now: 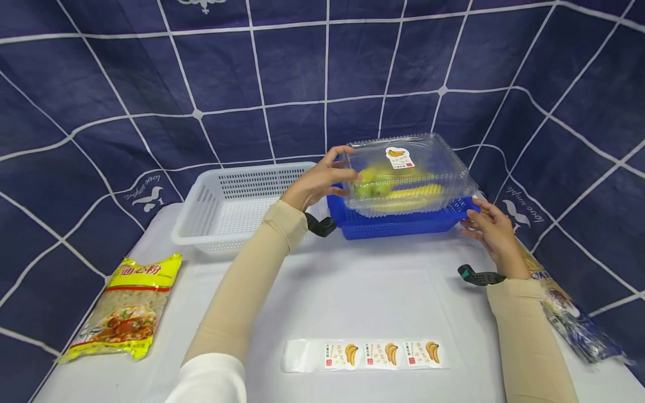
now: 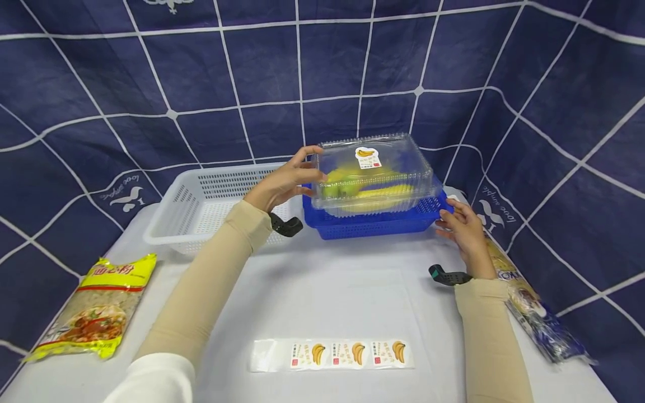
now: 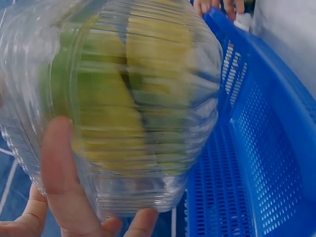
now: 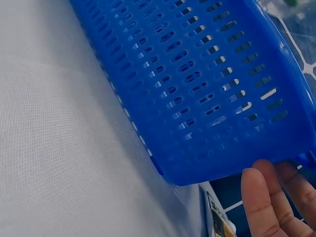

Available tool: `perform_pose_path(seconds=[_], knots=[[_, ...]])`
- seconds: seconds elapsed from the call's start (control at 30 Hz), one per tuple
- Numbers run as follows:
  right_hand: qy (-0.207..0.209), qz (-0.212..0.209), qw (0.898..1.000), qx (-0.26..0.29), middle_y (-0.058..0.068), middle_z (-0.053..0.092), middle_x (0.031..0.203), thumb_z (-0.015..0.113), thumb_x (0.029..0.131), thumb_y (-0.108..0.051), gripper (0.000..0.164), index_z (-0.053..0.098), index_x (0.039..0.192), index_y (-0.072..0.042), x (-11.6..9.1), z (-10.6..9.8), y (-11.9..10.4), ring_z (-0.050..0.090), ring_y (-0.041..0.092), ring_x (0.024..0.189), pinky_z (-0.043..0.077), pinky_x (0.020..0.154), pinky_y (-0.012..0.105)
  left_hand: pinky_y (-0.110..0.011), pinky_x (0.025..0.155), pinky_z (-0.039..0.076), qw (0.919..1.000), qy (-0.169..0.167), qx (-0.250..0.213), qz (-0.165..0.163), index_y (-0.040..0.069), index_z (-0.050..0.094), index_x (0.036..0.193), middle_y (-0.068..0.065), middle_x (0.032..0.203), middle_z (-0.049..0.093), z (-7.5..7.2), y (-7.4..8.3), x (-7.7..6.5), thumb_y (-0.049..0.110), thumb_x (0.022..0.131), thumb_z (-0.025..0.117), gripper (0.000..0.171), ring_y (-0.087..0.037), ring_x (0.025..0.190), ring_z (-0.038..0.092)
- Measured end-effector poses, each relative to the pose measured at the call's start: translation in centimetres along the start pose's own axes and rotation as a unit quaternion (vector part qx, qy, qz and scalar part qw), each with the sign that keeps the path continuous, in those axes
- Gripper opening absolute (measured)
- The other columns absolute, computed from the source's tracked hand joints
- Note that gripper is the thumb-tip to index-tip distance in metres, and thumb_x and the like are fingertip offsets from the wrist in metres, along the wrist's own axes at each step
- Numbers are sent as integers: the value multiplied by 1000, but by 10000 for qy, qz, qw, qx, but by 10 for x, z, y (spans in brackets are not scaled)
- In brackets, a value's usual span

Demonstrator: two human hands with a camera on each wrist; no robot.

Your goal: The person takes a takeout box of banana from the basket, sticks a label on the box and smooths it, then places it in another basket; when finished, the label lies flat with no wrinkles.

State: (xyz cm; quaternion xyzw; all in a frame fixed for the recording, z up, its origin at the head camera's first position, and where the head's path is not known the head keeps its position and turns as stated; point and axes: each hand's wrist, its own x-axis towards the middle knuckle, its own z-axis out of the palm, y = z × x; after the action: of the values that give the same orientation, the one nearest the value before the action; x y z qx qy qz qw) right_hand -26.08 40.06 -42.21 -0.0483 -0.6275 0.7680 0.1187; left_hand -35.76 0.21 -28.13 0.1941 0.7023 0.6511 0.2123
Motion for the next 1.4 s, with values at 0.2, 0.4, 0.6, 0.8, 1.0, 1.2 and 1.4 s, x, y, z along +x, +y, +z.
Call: perform_pose_path(seconds=[0.2,0.4,0.6,0.8,1.0,1.2,1.4], knots=[[-22,136,9999,63,-8,75,96,65,109,-8,26,60,129,-23,0,-1,0,76,10,83,64,69,26,-46,98,57,9998,118,-105,-101,26,43,153,-16,171,25,5,-4,18,8,97,73,66,-26,122,60],[-30,90,10000,-10,-9,75,97,65,109,-9,24,62,127,-25,-1,0,0,76,10,84,64,68,26,-49,102,57,9996,162,-77,-230,24,42,155,-17,176,18,12,-6,31,7,97,75,68,-32,130,59],[-26,59,10000,53,-10,76,95,65,109,-8,24,63,126,-24,-1,1,1,77,10,82,64,67,26,-48,102,58,9988,226,94,-427,24,39,157,-18,174,20,19,-8,43,8,96,77,73,-35,143,53],[52,56,10000,-46,-11,76,95,66,108,-10,23,63,125,-26,-2,1,1,77,9,83,64,67,26,-47,99,59,9974,431,167,-547,22,40,159,-19,166,34,24,-15,54,7,94,80,78,-34,144,52],[47,82,9999,-90,-12,77,97,69,108,-13,23,63,125,-27,-3,1,-1,76,9,83,64,68,26,-43,90,62,9962,539,231,-642,19,38,164,-18,162,40,27,-22,60,6,92,81,84,-34,143,53],[13,42,10000,-49,-12,77,97,69,108,-13,24,63,126,-26,-2,1,-1,76,9,83,64,68,26,-42,90,63,9958,592,183,-672,18,40,160,-19,161,41,29,-28,62,4,92,80,80,-33,138,56],[24,15,10000,-51,-12,77,97,68,108,-12,23,63,126,-26,-2,1,-2,76,9,83,64,67,26,-42,93,62,9948,665,224,-735,18,40,160,-17,163,40,33,-31,62,1,93,78,80,-32,136,58]])
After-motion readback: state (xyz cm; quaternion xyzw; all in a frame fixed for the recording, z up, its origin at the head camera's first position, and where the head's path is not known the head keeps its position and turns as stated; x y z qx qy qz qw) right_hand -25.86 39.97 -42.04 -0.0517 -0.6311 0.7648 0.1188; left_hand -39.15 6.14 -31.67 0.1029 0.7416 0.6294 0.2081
